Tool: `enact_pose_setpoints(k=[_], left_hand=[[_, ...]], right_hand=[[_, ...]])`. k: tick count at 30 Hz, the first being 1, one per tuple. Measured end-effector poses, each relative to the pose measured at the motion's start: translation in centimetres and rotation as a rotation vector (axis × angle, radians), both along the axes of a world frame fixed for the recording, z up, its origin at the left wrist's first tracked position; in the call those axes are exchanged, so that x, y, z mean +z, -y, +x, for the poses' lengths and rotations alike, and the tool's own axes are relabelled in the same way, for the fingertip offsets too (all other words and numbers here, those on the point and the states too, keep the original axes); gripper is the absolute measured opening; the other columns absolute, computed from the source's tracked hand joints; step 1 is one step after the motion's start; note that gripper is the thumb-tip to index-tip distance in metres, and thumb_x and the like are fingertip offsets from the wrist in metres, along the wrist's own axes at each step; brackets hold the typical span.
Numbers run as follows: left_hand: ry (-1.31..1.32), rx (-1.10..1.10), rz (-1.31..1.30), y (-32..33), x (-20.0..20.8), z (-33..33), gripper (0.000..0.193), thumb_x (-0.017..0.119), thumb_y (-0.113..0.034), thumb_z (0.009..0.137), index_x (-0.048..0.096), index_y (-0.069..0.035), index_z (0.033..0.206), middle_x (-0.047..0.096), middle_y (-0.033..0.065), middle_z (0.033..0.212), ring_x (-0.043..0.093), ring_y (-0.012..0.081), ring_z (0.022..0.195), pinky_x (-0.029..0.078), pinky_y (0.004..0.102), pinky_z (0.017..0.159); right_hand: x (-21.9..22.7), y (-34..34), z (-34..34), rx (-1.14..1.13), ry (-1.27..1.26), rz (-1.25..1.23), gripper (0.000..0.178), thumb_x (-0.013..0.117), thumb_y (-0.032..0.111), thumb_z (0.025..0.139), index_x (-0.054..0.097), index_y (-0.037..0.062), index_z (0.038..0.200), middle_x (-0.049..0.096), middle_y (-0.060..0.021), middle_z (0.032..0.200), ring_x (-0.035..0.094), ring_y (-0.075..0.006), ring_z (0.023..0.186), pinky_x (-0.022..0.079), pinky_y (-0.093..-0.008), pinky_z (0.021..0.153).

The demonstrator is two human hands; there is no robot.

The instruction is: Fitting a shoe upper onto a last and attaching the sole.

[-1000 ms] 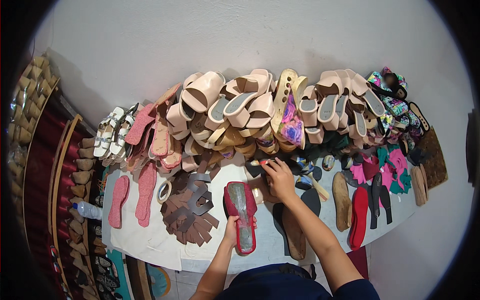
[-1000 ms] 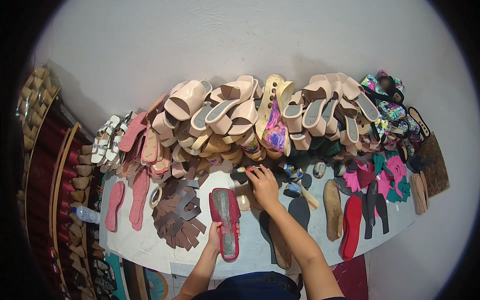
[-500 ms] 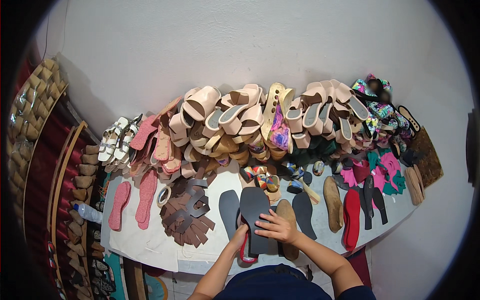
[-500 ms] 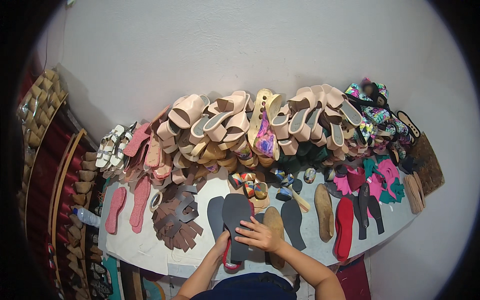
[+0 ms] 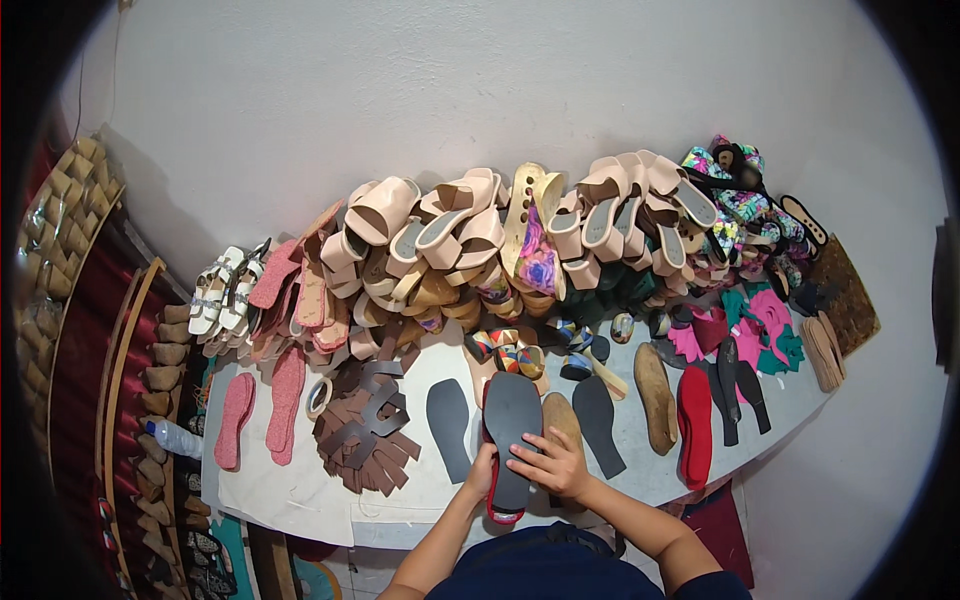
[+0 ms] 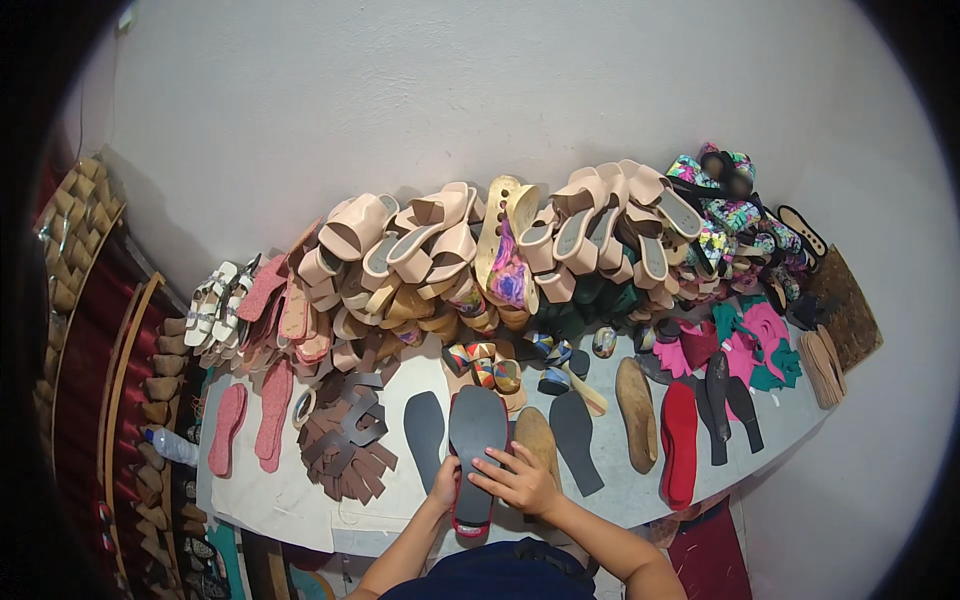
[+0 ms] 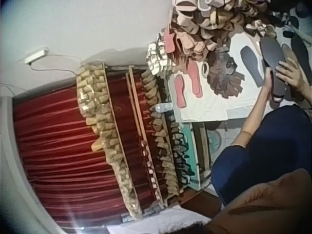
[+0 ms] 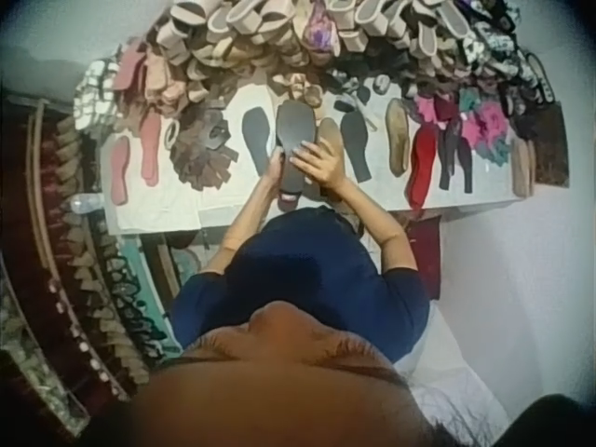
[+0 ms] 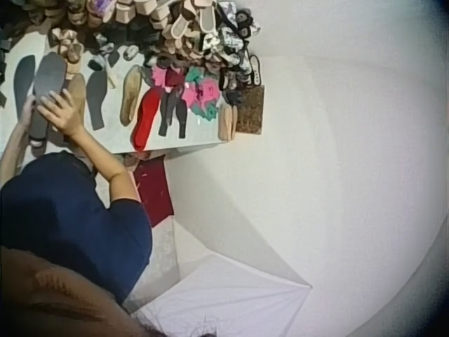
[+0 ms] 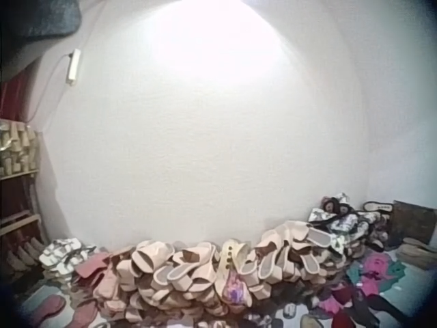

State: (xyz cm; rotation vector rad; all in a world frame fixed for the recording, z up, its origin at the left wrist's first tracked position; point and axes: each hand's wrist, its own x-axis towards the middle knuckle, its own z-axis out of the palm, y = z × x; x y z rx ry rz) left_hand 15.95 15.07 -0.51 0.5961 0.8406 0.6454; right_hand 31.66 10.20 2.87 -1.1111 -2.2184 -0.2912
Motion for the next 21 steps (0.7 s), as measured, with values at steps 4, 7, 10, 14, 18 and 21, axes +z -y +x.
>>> enact_pose_setpoints(k=[4,7,10,14,18,21], left_hand=[[0.045,-0.018,0.03,0.2,-0.8,0.1,0.046,0.03,-0.032,0.082,0.046,-0.001,0.111,0.054,0.0125,0.103,0.055,0.0189,0.087,0.045,0.0291,0.075],[0.141,0.013,0.07,0.3,-0.5,0.6,0.054,0.028,-0.04,0.084,0.039,-0.001,0.119,0.049,0.0118,0.114,0.05,0.0202,0.1,0.039,0.0302,0.086],[0.18,0.068,0.093,-0.1,1.3,1.1,0.059,0.021,-0.047,0.088,0.034,-0.001,0.123,0.046,0.0112,0.117,0.047,0.0199,0.105,0.037,0.0296,0.09],[0.121,0.054,0.296,-0.4,1.9,0.8,0.062,0.013,-0.049,0.089,0.034,-0.001,0.123,0.046,0.0116,0.117,0.046,0.0201,0.106,0.038,0.0296,0.089],[0.117,0.049,0.275,-1.0,1.3,0.6,0.058,0.021,-0.048,0.089,0.037,-0.001,0.119,0.048,0.0107,0.112,0.049,0.0182,0.1,0.043,0.0271,0.082],[0.112,0.042,0.243,-0.9,0.2,0.2,0.055,0.028,-0.047,0.089,0.041,-0.001,0.115,0.051,0.0099,0.106,0.052,0.0162,0.093,0.045,0.0252,0.077]], right_hand=[[-0.3,0.2,0.1,-0.014,-0.059,-0.003,0.031,0.054,0.016,0.071,0.058,0.0176,0.102,0.055,-0.0002,0.11,0.051,-0.0199,0.102,0.035,-0.0391,0.09],[0.0,-0.4,0.5,0.069,-0.108,-0.117,0.036,0.057,0.012,0.066,0.057,0.0134,0.102,0.054,-0.0035,0.111,0.049,-0.0235,0.105,0.036,-0.0406,0.089],[0.0,-0.4,0.3,0.07,-0.099,-0.167,0.041,0.059,0.01,0.063,0.056,0.0108,0.104,0.051,-0.0062,0.114,0.047,-0.0267,0.106,0.037,-0.0425,0.089],[1.3,-0.5,-0.3,0.099,-0.086,-0.209,0.044,0.06,0.008,0.062,0.055,0.0105,0.105,0.049,-0.0067,0.116,0.046,-0.0273,0.109,0.037,-0.043,0.09],[1.4,-0.9,-0.3,0.127,-0.117,-0.244,0.046,0.06,0.007,0.062,0.054,0.01,0.107,0.048,-0.0075,0.118,0.044,-0.0282,0.111,0.037,-0.0434,0.091],[1.1,-1.4,0.3,0.192,-0.15,-0.269,0.046,0.06,0.005,0.062,0.054,0.0096,0.107,0.048,-0.0079,0.118,0.043,-0.029,0.112,0.037,-0.0436,0.092]])
